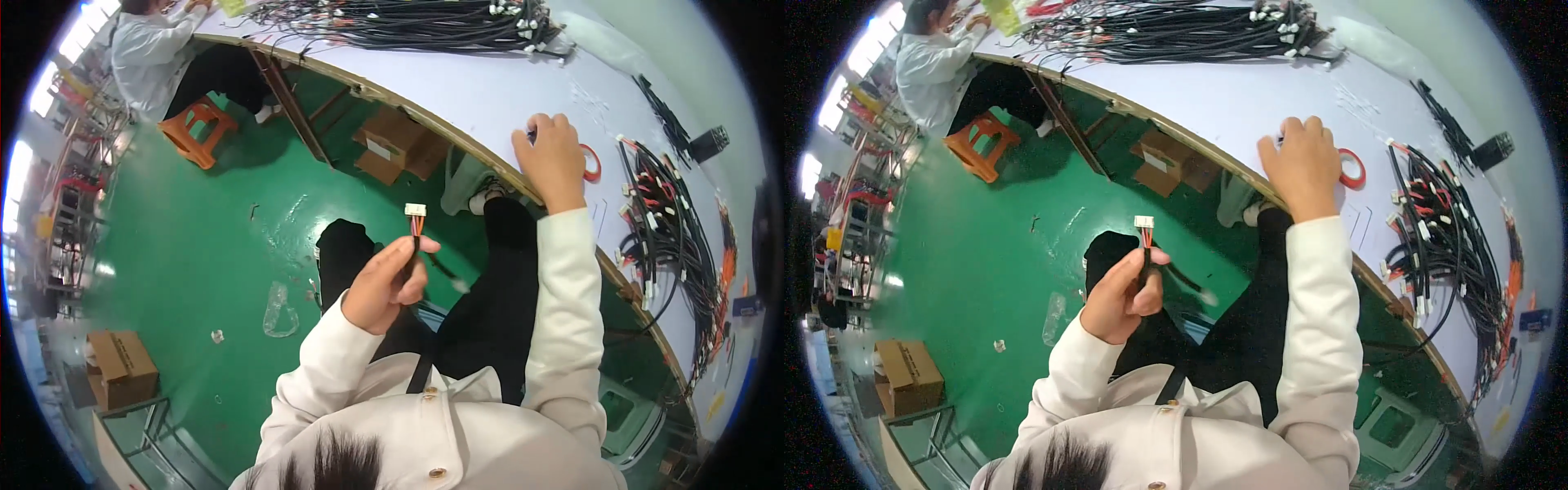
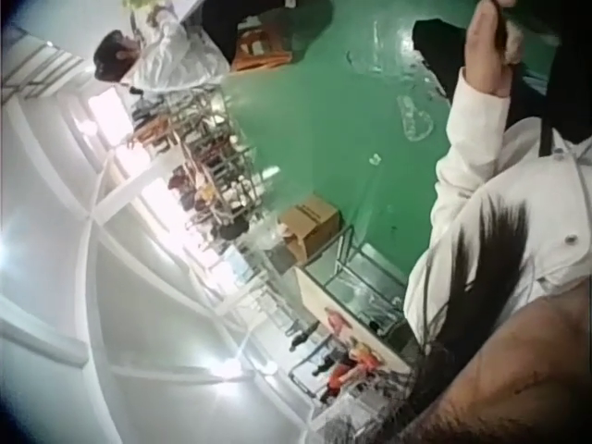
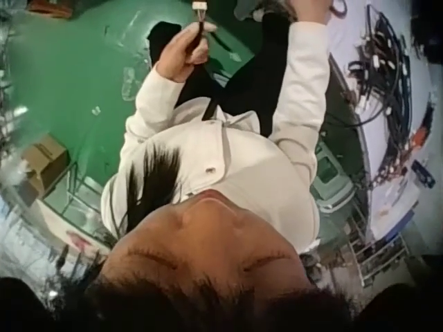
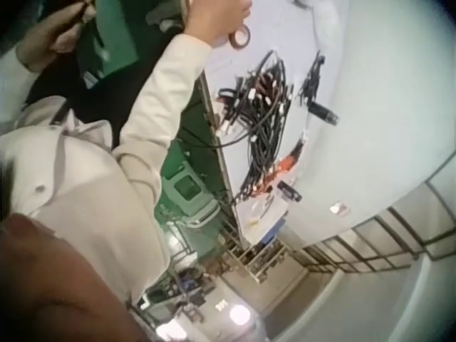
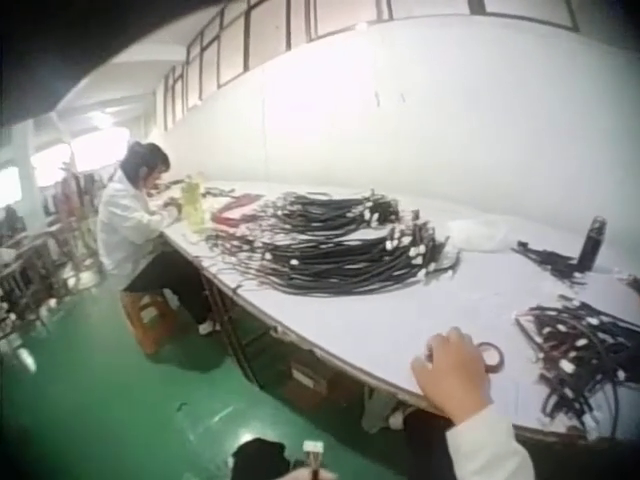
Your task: Applying electrical tape to bundle wire harnesses at a factory workstation.
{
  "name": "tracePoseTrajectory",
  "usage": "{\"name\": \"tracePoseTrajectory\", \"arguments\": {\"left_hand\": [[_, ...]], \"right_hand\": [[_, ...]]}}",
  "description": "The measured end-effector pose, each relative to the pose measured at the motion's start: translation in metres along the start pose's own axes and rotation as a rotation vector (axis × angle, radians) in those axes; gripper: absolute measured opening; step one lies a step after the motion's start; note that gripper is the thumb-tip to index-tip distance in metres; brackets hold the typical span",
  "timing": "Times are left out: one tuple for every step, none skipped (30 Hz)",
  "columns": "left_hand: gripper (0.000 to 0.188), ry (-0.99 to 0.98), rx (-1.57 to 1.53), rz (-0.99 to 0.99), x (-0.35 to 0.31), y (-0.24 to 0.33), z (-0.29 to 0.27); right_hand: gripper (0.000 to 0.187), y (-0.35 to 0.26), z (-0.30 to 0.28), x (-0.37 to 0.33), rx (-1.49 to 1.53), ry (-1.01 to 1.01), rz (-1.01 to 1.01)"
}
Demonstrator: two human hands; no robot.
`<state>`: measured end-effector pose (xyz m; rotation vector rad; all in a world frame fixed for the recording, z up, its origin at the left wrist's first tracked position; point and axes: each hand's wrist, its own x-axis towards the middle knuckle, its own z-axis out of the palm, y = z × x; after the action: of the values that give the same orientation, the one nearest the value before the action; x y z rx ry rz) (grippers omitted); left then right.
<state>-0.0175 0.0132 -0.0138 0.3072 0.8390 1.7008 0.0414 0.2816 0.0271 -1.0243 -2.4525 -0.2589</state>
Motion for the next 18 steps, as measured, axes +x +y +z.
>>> {"name": "tracePoseTrajectory", "arguments": {"left_hand": [[0.028, -0.054, -0.078, -0.023, 0.0, 0.002, 0.0], [0.028, -0.058, -0.078, -0.022, 0.0, 0.001, 0.002], [0.027, -0.067, -0.127, -0.053, 0.001, 0.001, 0.004], [0.025, -0.077, -0.176, -0.086, 0.002, 0.001, 0.006], [0.022, -0.082, -0.196, -0.098, 0.003, 0.001, 0.009], [0.022, -0.084, -0.202, -0.102, 0.003, -0.001, 0.009], [0.022, -0.057, -0.072, -0.049, 0.001, -0.004, 0.008], [0.023, -0.044, 0.06, -0.007, 0.002, -0.008, 0.009], [0.023, -0.052, 0.058, -0.017, 0.002, -0.01, 0.01], [0.024, -0.018, 0.157, 0.0, 0.001, -0.012, 0.012], [0.027, 0.02, 0.256, 0.022, -0.001, -0.014, 0.013], [0.027, 0.02, 0.255, 0.021, -0.002, -0.018, 0.015], [0.027, 0.042, 0.257, 0.027, -0.002, -0.024, 0.017], [0.027, 0.064, 0.262, 0.033, -0.002, -0.027, 0.018], [0.026, 0.066, 0.252, 0.04, -0.002, -0.028, 0.019], [0.026, 0.066, 0.253, 0.039, -0.002, -0.029, 0.019], [0.026, 0.078, 0.273, 0.057, -0.001, -0.032, 0.019], [0.026, 0.09, 0.293, 0.075, -0.001, -0.034, 0.02]], "right_hand": [[0.03, -0.003, -0.005, -0.003, 0.005, -0.02, -0.003], [0.03, -0.001, -0.011, -0.008, -0.001, -0.041, 0.002], [0.031, -0.003, -0.018, -0.014, 0.059, 0.03, -0.05], [0.031, -0.007, -0.028, -0.022, 0.254, 0.113, -0.128], [0.031, -0.015, -0.042, -0.032, 0.45, 0.193, -0.21], [0.027, -0.026, -0.057, -0.045, 0.727, 0.124, -0.254], [0.022, -0.041, -0.069, -0.06, 1.008, -0.078, -0.258], [0.022, -0.048, -0.064, -0.078, 1.266, -0.33, -0.163], [0.022, -0.053, -0.063, -0.093, 1.382, -0.463, -0.129], [0.021, -0.056, -0.06, -0.105, 1.337, -0.381, -0.213], [0.021, -0.057, -0.059, -0.115, 1.409, -0.412, -0.113], [0.021, -0.056, -0.06, -0.123, 1.48, -0.444, -0.011], [0.021, -0.055, -0.06, -0.128, 1.48, -0.445, -0.011], [0.021, -0.053, -0.061, -0.132, 1.552, -0.486, 0.12], [0.021, -0.052, -0.061, -0.136, 1.619, -0.526, 0.253], [0.021, -0.052, -0.06, -0.14, 1.62, -0.525, 0.254], [0.021, -0.053, -0.059, -0.143, 1.676, -0.49, 0.255], [0.021, -0.052, -0.058, -0.146, 1.731, -0.453, 0.256]]}}
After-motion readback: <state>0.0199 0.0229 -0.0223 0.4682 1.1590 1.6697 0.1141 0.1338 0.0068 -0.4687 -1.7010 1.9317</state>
